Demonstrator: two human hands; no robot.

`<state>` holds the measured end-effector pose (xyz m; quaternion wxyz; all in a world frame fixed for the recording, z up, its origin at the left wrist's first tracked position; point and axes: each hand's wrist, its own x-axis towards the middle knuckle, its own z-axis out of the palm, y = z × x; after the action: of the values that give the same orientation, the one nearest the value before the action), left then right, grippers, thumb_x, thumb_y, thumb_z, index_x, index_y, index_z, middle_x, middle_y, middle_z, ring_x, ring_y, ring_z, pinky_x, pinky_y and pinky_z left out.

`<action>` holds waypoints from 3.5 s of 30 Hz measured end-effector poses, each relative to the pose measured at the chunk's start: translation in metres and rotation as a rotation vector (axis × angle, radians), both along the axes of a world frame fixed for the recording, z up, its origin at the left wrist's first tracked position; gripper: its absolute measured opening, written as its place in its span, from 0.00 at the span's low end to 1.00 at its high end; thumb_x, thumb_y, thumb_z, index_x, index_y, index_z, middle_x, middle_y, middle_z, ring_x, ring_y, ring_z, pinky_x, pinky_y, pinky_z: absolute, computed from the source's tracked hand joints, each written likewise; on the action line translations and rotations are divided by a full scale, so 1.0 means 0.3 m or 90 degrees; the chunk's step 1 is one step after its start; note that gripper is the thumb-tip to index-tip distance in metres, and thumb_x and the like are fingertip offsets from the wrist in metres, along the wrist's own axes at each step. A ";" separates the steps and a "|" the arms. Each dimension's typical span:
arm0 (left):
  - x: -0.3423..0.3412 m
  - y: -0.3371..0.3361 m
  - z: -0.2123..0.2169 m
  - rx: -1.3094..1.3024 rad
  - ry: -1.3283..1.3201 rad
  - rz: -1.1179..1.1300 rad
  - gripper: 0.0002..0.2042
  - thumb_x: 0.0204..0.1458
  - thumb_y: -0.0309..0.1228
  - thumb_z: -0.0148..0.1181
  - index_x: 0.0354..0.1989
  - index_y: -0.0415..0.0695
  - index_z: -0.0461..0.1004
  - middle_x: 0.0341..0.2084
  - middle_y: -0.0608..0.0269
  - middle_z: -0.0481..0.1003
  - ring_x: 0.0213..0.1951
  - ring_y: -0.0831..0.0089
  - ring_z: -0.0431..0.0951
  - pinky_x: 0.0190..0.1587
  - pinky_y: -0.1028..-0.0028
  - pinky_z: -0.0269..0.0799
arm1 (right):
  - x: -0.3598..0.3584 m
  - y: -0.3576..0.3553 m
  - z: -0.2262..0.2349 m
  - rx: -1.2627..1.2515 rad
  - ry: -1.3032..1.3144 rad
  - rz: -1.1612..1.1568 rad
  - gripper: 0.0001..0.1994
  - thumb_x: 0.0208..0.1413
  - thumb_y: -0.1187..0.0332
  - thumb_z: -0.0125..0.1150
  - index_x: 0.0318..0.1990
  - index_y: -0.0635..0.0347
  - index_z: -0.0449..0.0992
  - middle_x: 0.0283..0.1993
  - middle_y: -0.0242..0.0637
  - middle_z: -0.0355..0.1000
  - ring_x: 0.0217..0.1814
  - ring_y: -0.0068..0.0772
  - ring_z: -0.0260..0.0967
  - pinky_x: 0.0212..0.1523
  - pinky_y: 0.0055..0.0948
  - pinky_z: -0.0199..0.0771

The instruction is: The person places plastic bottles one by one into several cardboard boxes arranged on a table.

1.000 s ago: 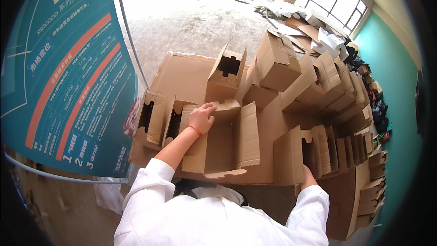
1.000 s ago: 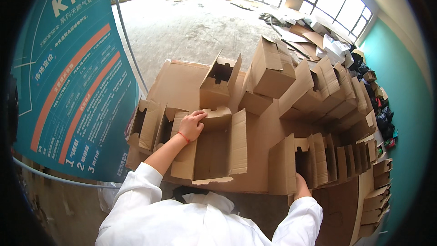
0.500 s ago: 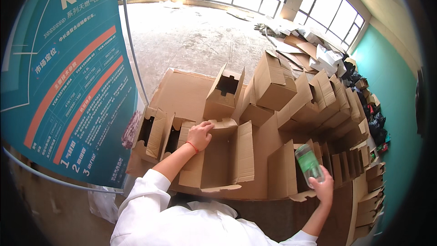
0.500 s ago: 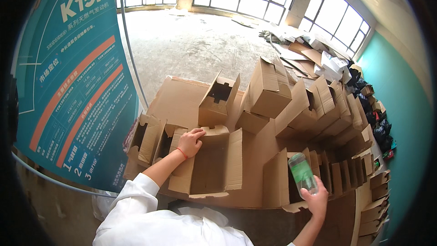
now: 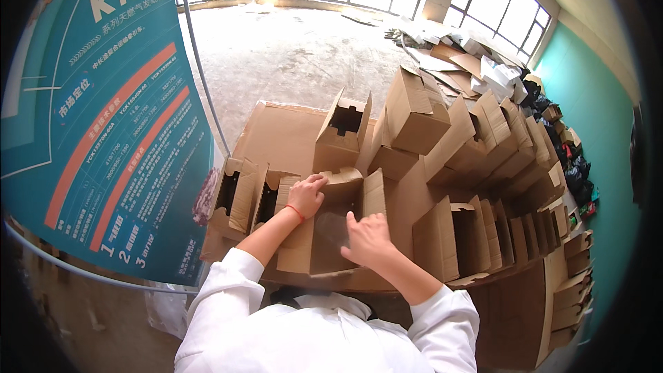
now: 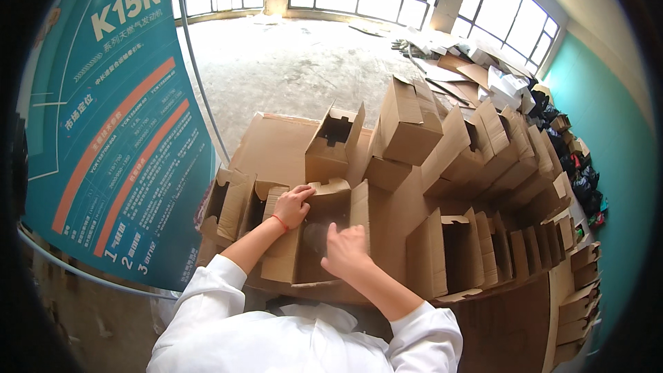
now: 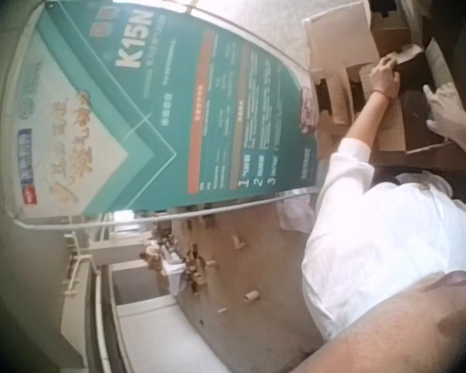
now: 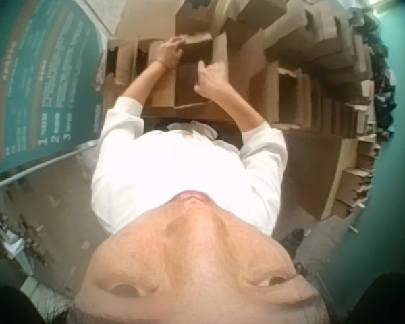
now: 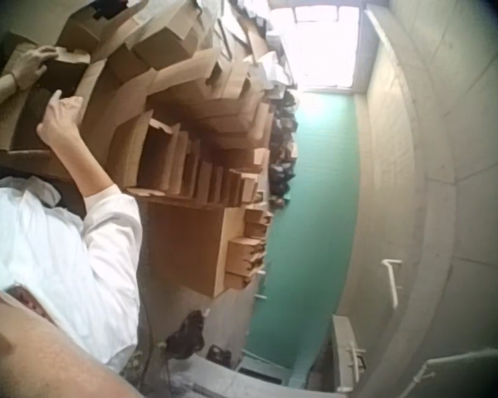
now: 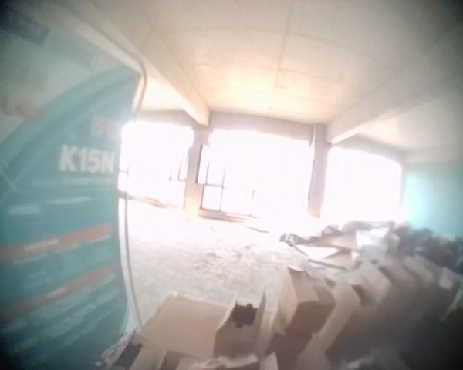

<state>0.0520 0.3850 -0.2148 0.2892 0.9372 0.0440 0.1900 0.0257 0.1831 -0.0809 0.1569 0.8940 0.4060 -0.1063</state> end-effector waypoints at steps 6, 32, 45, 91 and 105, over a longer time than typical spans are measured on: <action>0.007 -0.013 -0.007 -0.004 -0.004 0.012 0.18 0.46 0.30 0.51 0.48 0.52 0.74 0.52 0.63 0.71 0.47 0.57 0.75 0.51 0.61 0.70 | 0.061 0.115 -0.359 -0.024 -0.087 -0.086 0.38 0.47 0.57 0.62 0.63 0.71 0.59 0.42 0.49 0.74 0.42 0.36 0.73 0.29 0.33 0.72; -0.018 -0.047 0.318 0.352 0.436 -0.089 0.36 0.41 0.63 0.59 0.52 0.47 0.68 0.56 0.51 0.68 0.61 0.57 0.63 0.62 0.54 0.53 | -0.100 -0.200 -0.188 0.809 0.283 -0.205 0.44 0.44 0.64 0.71 0.67 0.62 0.52 0.71 0.53 0.46 0.73 0.52 0.43 0.68 0.40 0.50; 0.022 -0.115 0.137 0.202 0.219 -0.138 0.33 0.57 0.55 0.43 0.68 0.52 0.52 0.69 0.52 0.47 0.70 0.56 0.41 0.69 0.53 0.32 | -0.129 -0.156 -0.281 0.511 0.102 0.011 0.35 0.46 0.63 0.66 0.63 0.59 0.62 0.69 0.48 0.53 0.71 0.54 0.45 0.68 0.46 0.50; 0.069 -0.196 0.226 -0.049 -0.004 -0.233 0.23 0.49 0.48 0.61 0.51 0.52 0.70 0.63 0.58 0.61 0.68 0.57 0.51 0.68 0.46 0.32 | -0.092 -0.125 -0.114 0.481 0.165 -0.270 0.09 0.58 0.69 0.51 0.31 0.67 0.65 0.25 0.57 0.71 0.31 0.62 0.71 0.32 0.51 0.72; 0.109 -0.172 0.279 0.265 0.327 -0.221 0.30 0.50 0.52 0.55 0.62 0.58 0.64 0.57 0.52 0.63 0.62 0.59 0.59 0.65 0.61 0.47 | -0.167 -0.428 -0.175 0.432 0.094 -0.191 0.28 0.53 0.53 0.60 0.57 0.62 0.69 0.53 0.50 0.70 0.62 0.51 0.60 0.69 0.50 0.44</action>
<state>0.0846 0.3334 -0.1312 0.1001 0.9866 -0.0839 -0.0980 -0.0244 0.0548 -0.1333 -0.1950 0.9346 0.2929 -0.0517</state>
